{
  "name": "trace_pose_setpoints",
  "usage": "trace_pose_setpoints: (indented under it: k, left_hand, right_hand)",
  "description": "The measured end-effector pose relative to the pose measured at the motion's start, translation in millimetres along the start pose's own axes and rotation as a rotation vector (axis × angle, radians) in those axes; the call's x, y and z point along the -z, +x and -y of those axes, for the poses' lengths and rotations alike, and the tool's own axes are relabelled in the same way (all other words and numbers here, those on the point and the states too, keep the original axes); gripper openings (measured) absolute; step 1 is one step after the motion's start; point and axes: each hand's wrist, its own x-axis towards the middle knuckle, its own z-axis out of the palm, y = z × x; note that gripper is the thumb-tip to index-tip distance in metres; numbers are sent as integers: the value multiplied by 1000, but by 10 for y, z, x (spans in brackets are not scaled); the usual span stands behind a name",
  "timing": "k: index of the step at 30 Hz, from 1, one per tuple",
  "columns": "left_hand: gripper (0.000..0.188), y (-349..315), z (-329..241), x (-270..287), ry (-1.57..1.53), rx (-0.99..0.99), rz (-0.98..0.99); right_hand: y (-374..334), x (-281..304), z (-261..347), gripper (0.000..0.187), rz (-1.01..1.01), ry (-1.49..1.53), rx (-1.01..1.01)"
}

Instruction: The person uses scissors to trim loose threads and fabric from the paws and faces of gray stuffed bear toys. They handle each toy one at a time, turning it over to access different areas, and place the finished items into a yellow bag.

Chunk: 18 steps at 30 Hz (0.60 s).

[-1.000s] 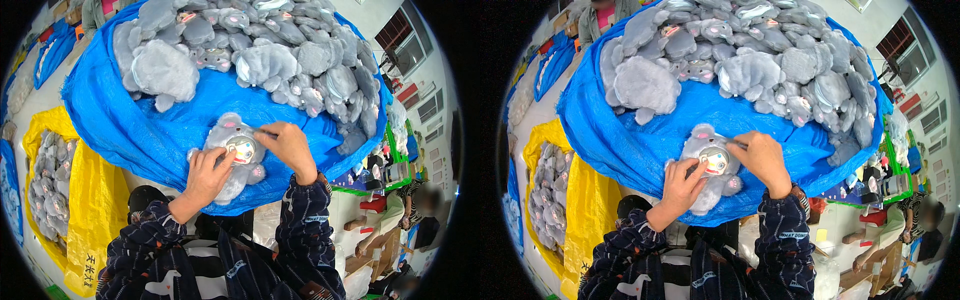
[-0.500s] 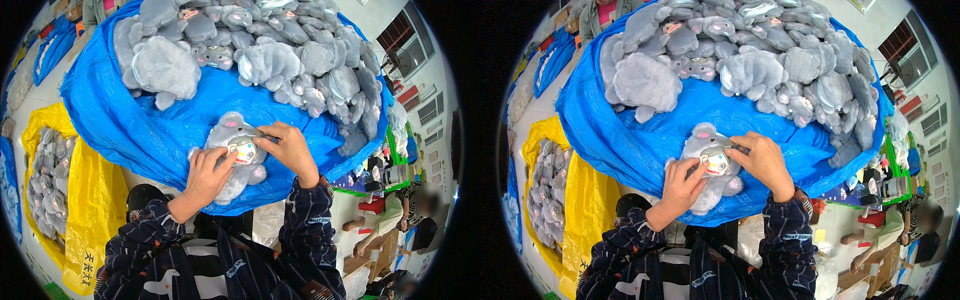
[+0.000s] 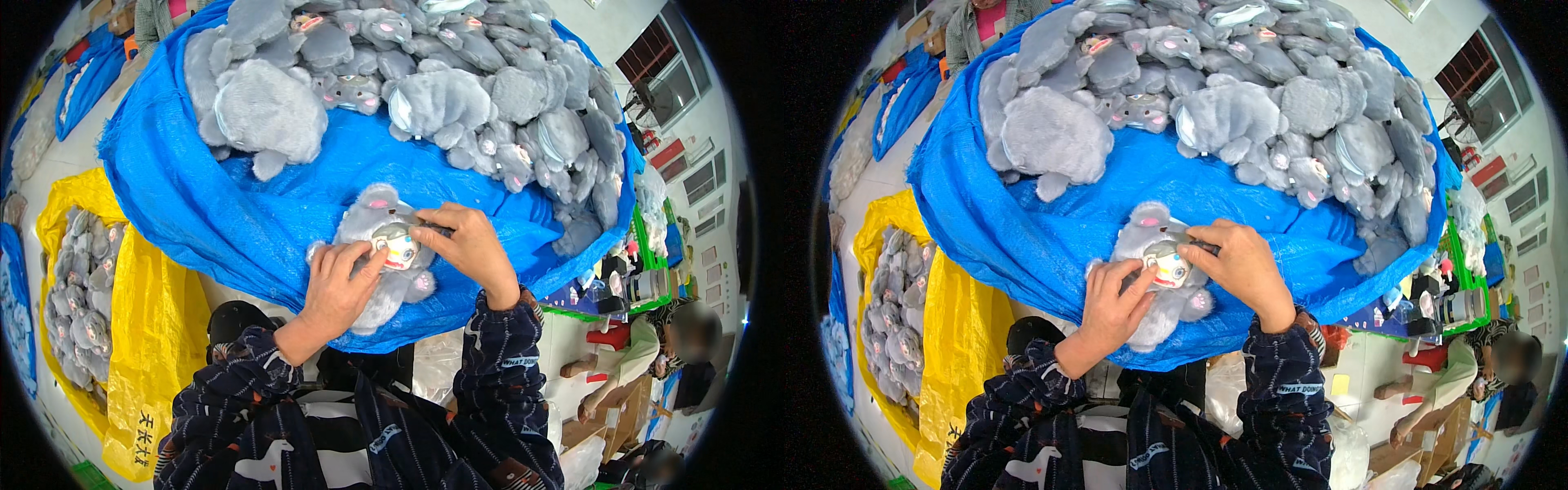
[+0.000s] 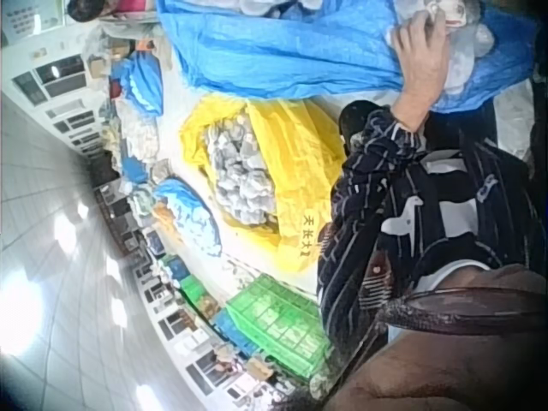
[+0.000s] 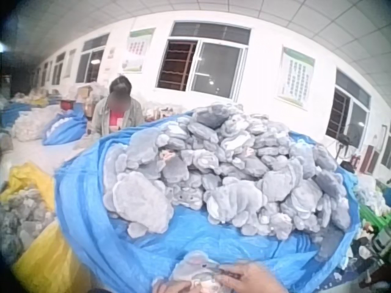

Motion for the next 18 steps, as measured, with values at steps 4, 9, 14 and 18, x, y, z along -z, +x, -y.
trace_pose_setpoints:
  k: [4,9,14,18]
  left_hand:
    - [53,4,2,6,9,-6,-1]
    - [55,5,-4,-8,-1,-10,-2]
    - [55,-30,21,-18,3,11,-3]
    - [54,-3,30,3,-31,87,10]
  right_hand:
    - [69,4,36,32,-161,-131,-189]
    - [62,-161,56,31,-153,246,-26]
    - [184,-337,62,23,-21,142,-13]
    - [107,-555,-35,25,-210,366,-52]
